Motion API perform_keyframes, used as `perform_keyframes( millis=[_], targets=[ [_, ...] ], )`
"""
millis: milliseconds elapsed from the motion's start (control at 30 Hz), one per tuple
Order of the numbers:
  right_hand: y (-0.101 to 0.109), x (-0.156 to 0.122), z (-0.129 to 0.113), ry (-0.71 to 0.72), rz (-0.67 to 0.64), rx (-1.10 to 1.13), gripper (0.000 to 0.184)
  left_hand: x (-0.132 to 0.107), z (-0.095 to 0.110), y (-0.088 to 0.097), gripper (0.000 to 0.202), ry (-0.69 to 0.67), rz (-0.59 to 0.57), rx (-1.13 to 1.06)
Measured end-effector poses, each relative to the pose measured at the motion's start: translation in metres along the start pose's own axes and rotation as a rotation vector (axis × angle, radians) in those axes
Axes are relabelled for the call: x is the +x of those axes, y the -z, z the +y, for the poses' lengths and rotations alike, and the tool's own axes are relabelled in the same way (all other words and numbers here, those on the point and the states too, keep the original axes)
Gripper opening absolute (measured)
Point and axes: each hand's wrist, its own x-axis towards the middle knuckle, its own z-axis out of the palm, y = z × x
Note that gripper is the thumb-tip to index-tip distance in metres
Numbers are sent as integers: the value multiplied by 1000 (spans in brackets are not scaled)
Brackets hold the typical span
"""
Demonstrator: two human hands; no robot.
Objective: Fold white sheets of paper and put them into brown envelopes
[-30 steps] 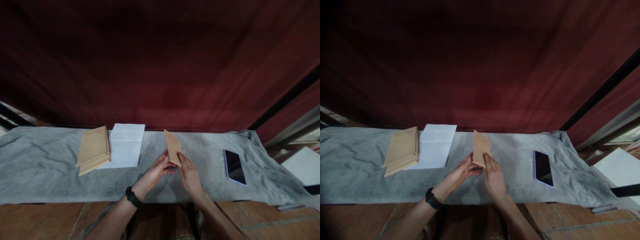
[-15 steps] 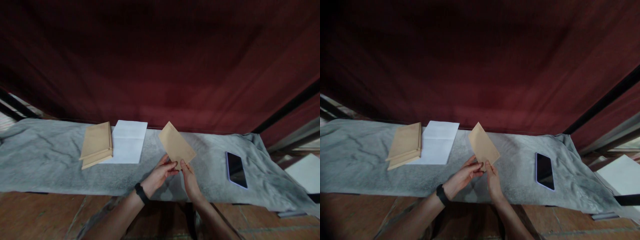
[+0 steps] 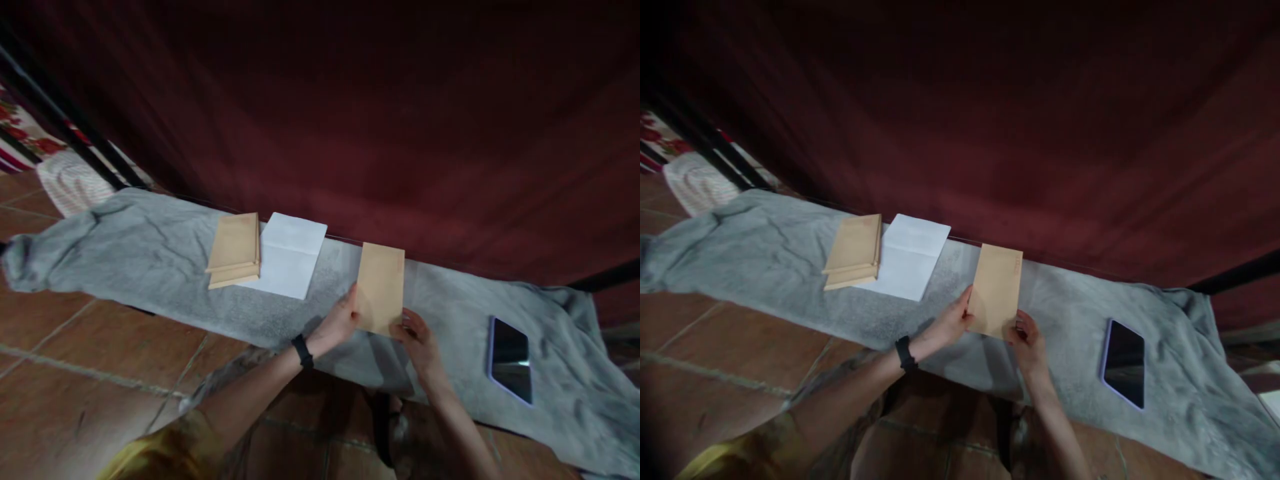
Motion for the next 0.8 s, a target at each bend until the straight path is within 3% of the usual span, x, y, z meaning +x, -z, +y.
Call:
perform_keyframes(
  millis=[167, 300, 433, 500, 633, 800],
  targets=[
    [4, 0, 16, 170, -23, -289, 61, -15, -2, -4, 80, -85, 24, 475],
    [9, 2, 18, 238, -38, -473, 62, -25, 1, -11, 68, -239, 15, 853],
    [13, 4, 20, 266, -51, -593, 54, -31, -8, -27, 53, -466, -141, 961],
    [16, 2, 20, 264, -74, -662, 54, -36, -15, -37, 57, -551, -229, 987],
    [20, -3, 14, 322, -75, -851, 50, -46, -18, -46, 71, -598, -278, 1074],
    [12, 0, 14, 537, -100, -878, 44, -47, -11, -44, 78, -605, -316, 1202]
  ],
)
